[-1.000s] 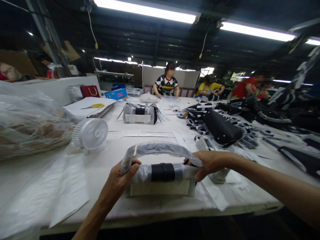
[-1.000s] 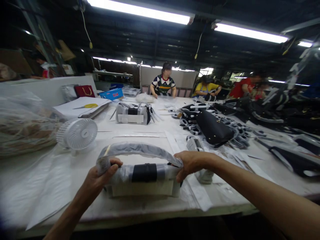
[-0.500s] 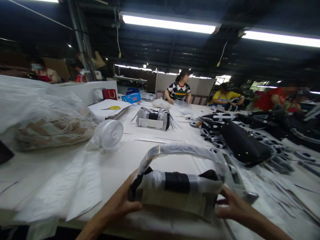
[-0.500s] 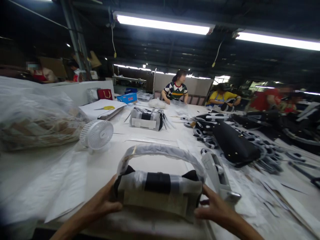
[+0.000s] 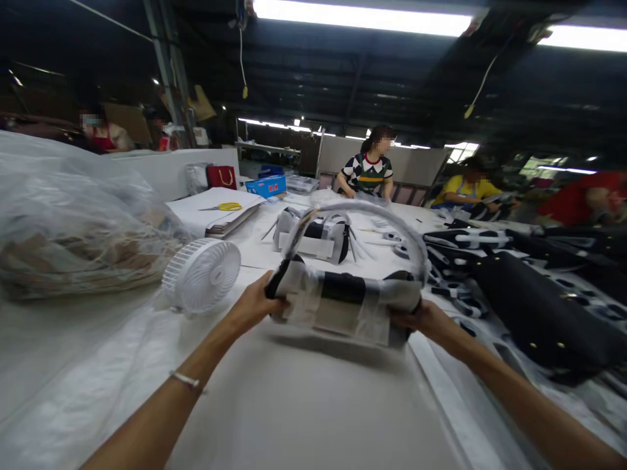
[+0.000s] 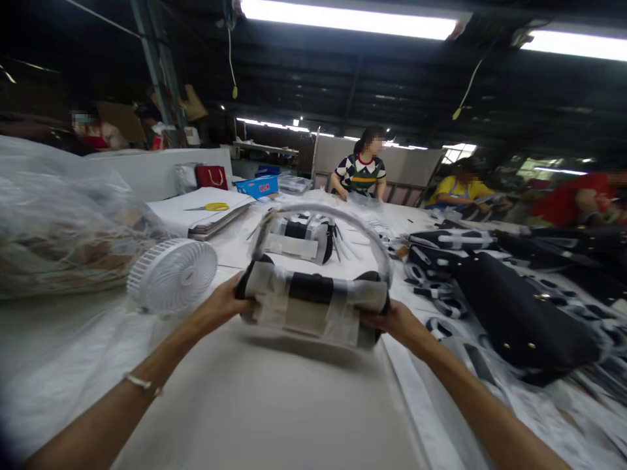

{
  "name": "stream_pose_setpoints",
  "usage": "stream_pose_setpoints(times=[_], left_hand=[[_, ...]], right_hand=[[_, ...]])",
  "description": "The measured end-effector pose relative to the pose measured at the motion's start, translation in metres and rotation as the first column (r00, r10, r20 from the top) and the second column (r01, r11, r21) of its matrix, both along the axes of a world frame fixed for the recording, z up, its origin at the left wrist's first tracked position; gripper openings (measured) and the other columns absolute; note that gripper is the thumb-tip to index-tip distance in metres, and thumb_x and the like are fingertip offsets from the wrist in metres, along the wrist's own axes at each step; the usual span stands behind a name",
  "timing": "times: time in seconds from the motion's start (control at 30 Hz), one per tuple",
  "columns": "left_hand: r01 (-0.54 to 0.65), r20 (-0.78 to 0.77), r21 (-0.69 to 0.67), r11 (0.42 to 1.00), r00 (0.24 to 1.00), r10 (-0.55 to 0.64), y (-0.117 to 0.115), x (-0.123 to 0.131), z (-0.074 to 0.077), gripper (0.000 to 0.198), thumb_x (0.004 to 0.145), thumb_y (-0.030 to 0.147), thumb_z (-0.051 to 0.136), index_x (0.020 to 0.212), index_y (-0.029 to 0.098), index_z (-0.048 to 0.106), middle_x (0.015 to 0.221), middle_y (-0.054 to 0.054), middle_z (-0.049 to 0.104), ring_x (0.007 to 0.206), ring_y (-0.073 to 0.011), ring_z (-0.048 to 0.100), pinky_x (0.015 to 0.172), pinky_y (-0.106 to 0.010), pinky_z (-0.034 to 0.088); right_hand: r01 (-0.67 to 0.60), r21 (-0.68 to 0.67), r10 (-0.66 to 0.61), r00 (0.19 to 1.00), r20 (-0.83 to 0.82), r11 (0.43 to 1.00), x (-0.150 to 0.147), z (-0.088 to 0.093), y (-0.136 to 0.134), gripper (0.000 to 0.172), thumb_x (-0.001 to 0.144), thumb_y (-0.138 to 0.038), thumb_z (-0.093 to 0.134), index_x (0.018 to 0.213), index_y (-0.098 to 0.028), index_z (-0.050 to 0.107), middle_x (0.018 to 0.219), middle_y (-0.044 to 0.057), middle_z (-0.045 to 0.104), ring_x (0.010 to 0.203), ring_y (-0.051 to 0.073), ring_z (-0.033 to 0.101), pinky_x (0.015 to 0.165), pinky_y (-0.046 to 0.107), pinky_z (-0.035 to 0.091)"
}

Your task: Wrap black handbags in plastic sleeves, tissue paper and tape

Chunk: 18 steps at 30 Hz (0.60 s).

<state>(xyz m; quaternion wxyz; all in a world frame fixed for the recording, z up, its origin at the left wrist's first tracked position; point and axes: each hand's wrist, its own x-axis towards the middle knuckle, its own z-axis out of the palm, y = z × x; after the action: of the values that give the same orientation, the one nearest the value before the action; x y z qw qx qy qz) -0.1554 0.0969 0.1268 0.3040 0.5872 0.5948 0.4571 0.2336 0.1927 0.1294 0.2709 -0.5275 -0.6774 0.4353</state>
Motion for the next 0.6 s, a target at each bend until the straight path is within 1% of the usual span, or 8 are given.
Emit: stream_pose_setpoints(times=[0.1, 0.17, 0.23, 0.3, 0.37, 0.43, 0.53, 0.6], left_hand=[[-0.022, -0.03, -0.014, 1.0, 0.999, 0.021, 0.043, -0.016, -0.012, 0.052, 0.06, 0.029, 0.074, 0.109, 0.02, 0.061, 0.087, 0.002, 0.065, 0.087, -0.0218, 0.059, 0.077, -0.032, 0.049], [-0.005, -0.008, -0.039, 0.999, 1.0, 0.005, 0.056, -0.021, -0.026, 0.054, 0.06, 0.03, 0.074, 0.111, 0.018, 0.06, 0.087, 0.002, 0.065, 0.086, -0.022, 0.06, 0.079, -0.033, 0.05], [0.011, 0.023, -0.062, 0.998, 1.0, -0.01, 0.059, -0.022, -0.04, 0.057, 0.061, 0.031, 0.074, 0.115, 0.017, 0.059, 0.092, 0.0, 0.066, 0.089, -0.0226, 0.061, 0.082, -0.035, 0.05], [0.034, 0.054, -0.06, 0.998, 0.998, -0.031, 0.057, -0.022, -0.049, 0.063, 0.064, 0.033, 0.074, 0.122, 0.018, 0.056, 0.101, -0.002, 0.067, 0.096, -0.0244, 0.061, 0.088, -0.037, 0.05], [0.065, 0.077, -0.032, 0.997, 0.995, -0.063, 0.052, -0.022, -0.055, 0.073, 0.064, 0.036, 0.076, 0.131, 0.019, 0.051, 0.114, -0.005, 0.065, 0.108, -0.0267, 0.059, 0.096, -0.039, 0.048], [0.078, 0.075, -0.019, 0.997, 0.994, -0.076, 0.048, -0.024, -0.058, 0.082, 0.062, 0.035, 0.079, 0.137, 0.02, 0.047, 0.123, -0.007, 0.062, 0.115, -0.028, 0.056, 0.1, -0.039, 0.045], [0.066, 0.07, -0.063, 0.996, 0.996, -0.062, 0.047, -0.025, -0.063, 0.082, 0.06, 0.031, 0.08, 0.135, 0.019, 0.049, 0.115, -0.007, 0.064, 0.107, -0.027, 0.058, 0.094, -0.038, 0.048], [0.062, 0.08, -0.084, 0.995, 0.995, -0.055, 0.049, -0.024, -0.066, 0.076, 0.06, 0.03, 0.079, 0.13, 0.017, 0.053, 0.107, -0.005, 0.066, 0.1, -0.025, 0.06, 0.087, -0.036, 0.05]], right_hand=[[0.004, -0.053, -0.004, 1.0, 0.003, 0.999, -0.02, -0.006, 0.041, 0.058, 0.056, -0.052, 0.084, 0.094, -0.011, 0.074, 0.084, 0.01, 0.074, 0.078, 0.026, 0.066, 0.062, 0.032, 0.053], [0.009, -0.083, -0.006, 0.999, 0.032, 0.996, -0.025, -0.019, 0.057, 0.062, 0.055, -0.053, 0.084, 0.097, -0.009, 0.073, 0.084, 0.01, 0.074, 0.076, 0.025, 0.065, 0.057, 0.029, 0.05], [0.014, -0.1, -0.009, 0.998, 0.056, 0.995, -0.025, -0.032, 0.064, 0.065, 0.056, -0.055, 0.083, 0.101, -0.009, 0.071, 0.087, 0.011, 0.074, 0.077, 0.024, 0.065, 0.056, 0.029, 0.049], [0.005, -0.123, 0.006, 0.996, 0.09, 0.992, -0.02, -0.039, 0.067, 0.068, 0.059, -0.057, 0.081, 0.106, -0.01, 0.07, 0.09, 0.012, 0.074, 0.079, 0.026, 0.066, 0.058, 0.03, 0.051], [-0.048, -0.137, 0.066, 0.989, 0.129, 0.989, -0.015, -0.041, 0.068, 0.068, 0.06, -0.058, 0.081, 0.109, -0.012, 0.07, 0.094, 0.012, 0.074, 0.084, 0.028, 0.067, 0.063, 0.032, 0.053], [-0.139, -0.123, 0.156, 0.978, 0.14, 0.983, -0.011, -0.04, 0.068, 0.063, 0.061, -0.055, 0.082, 0.107, -0.013, 0.072, 0.099, 0.012, 0.075, 0.094, 0.032, 0.067, 0.074, 0.035, 0.056], [-0.207, -0.107, 0.219, 0.97, 0.109, 0.972, -0.008, -0.042, 0.069, 0.054, 0.065, -0.051, 0.081, 0.103, -0.013, 0.074, 0.106, 0.011, 0.075, 0.105, 0.034, 0.065, 0.09, 0.037, 0.054], [-0.193, -0.119, 0.204, 0.975, 0.091, 0.974, -0.008, -0.047, 0.069, 0.056, 0.065, -0.053, 0.081, 0.103, -0.013, 0.074, 0.106, 0.011, 0.075, 0.106, 0.034, 0.065, 0.092, 0.038, 0.054]])
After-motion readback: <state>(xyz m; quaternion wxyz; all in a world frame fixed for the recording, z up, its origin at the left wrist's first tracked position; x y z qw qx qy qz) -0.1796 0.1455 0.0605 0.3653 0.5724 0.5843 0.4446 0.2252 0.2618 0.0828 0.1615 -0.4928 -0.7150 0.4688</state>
